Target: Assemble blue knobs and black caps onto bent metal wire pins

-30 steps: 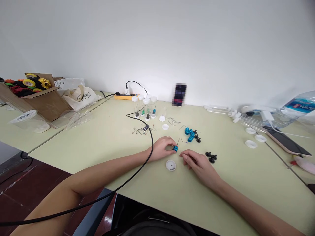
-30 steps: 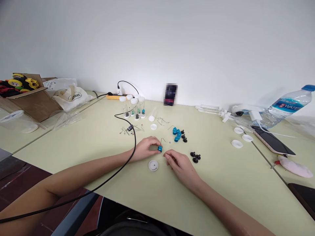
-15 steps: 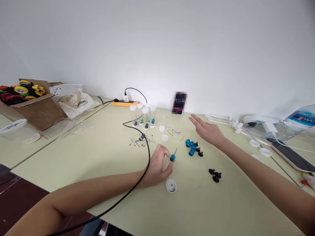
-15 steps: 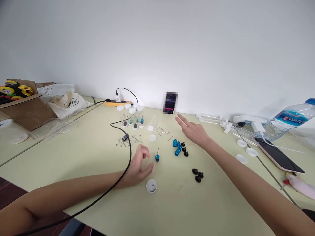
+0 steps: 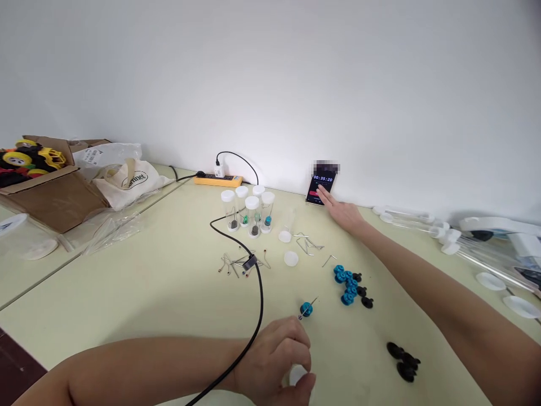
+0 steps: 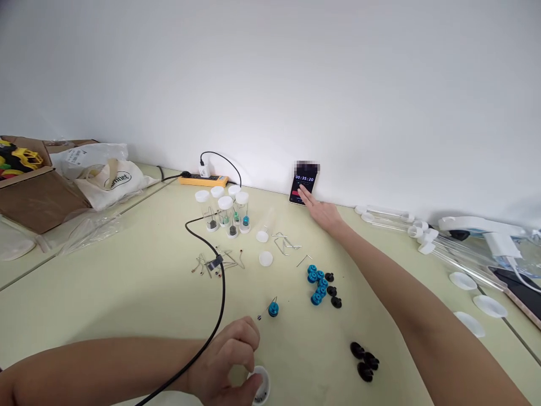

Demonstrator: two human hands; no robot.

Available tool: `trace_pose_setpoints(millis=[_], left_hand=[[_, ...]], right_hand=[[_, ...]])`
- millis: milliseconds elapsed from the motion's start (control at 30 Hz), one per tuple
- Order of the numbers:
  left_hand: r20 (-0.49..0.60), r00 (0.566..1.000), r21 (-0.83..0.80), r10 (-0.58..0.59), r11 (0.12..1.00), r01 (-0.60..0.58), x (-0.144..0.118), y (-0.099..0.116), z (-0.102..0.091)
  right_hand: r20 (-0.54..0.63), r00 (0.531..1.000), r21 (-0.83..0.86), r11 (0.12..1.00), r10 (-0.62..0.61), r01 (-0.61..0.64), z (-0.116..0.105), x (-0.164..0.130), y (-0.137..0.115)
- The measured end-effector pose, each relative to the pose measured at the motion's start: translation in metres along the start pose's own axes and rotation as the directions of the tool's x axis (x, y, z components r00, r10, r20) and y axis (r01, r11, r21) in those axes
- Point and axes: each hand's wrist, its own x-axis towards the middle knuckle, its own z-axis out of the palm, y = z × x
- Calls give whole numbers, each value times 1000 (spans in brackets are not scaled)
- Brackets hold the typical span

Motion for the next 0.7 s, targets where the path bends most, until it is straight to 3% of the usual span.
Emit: trace_pose_setpoints(millis=[133, 700], left_hand=[[10, 998, 2, -63, 998, 63, -1, 1, 0], [34, 999, 5, 32, 999, -32, 3, 2, 1]], right_hand=[[8, 1000, -4, 1000, -5, 5, 6, 5, 2], [34, 998, -81, 996, -45, 47, -6, -6, 2]])
